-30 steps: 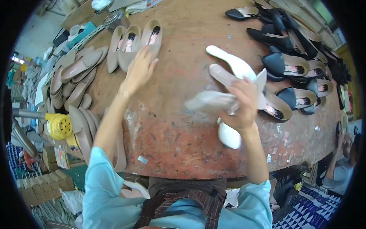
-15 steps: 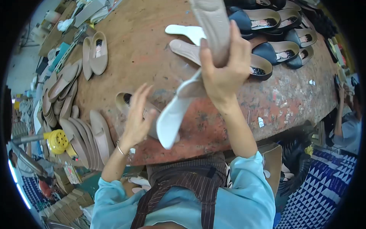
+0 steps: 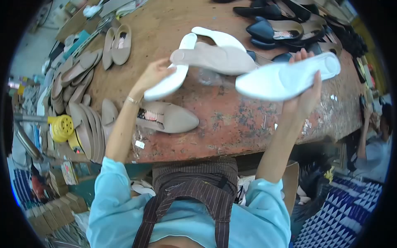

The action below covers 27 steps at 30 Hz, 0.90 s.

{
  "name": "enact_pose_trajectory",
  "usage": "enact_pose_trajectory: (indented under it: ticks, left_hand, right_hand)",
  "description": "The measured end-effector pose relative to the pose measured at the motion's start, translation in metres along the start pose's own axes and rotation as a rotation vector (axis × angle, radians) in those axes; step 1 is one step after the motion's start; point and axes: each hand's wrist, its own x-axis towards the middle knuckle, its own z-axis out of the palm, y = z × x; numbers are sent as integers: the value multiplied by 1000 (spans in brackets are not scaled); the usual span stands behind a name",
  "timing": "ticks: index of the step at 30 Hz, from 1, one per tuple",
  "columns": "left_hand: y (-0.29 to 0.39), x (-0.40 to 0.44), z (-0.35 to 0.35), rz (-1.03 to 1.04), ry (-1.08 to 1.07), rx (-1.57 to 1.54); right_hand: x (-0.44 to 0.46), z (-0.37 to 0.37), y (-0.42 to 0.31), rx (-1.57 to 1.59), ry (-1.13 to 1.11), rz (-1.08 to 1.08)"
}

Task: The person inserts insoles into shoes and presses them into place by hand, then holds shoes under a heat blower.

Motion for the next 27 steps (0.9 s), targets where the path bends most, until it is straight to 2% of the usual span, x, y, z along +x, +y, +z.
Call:
enact_pose_trajectory:
  ticks: [1, 3, 4, 7, 9, 10, 11, 13, 15, 17, 20, 24, 27]
  left_hand:
    - [-18, 8, -13, 24, 173, 254]
    - [-17, -18, -36, 207, 306, 505]
    - [-19, -33, -47, 299, 355, 638]
    - [-42, -93, -79, 567, 49, 662]
    - [-57, -127, -70, 490, 15, 737]
    - [-64, -143, -64, 450, -3, 769]
    - [-70, -157, -60, 412, 42, 762]
    - [-74, -181, -47, 336, 124, 744]
    - [-66, -210, -24, 252, 221, 651]
    - [-70, -235, -4, 172, 320, 530]
    - [-94, -245, 14, 269, 406, 557]
    - [-115, -236, 18, 349, 471, 442]
    - [-124, -235, 27, 333, 515, 146]
  right_hand:
    - [-7, -15, 1, -50, -60, 70]
    - [-29, -44, 3, 41, -273, 231]
    - [-42, -51, 4, 50, -275, 257]
    - [-69, -61, 10, 30, -281, 320]
    - [-87, -53, 15, -46, -296, 354]
    - [-95, -46, 18, -260, -274, 338]
    - [-106, -33, 25, -385, -156, 339]
    - [-124, -17, 32, -956, -614, 27]
    - [-141, 12, 44, -1243, -1031, -380]
    - [-167, 24, 72, -1159, -1220, -400]
    - [-193, 25, 122, -1021, -1350, -287]
    - [-213, 43, 168, -981, -1449, -264]
    - [-230, 52, 189, -953, -1464, -228]
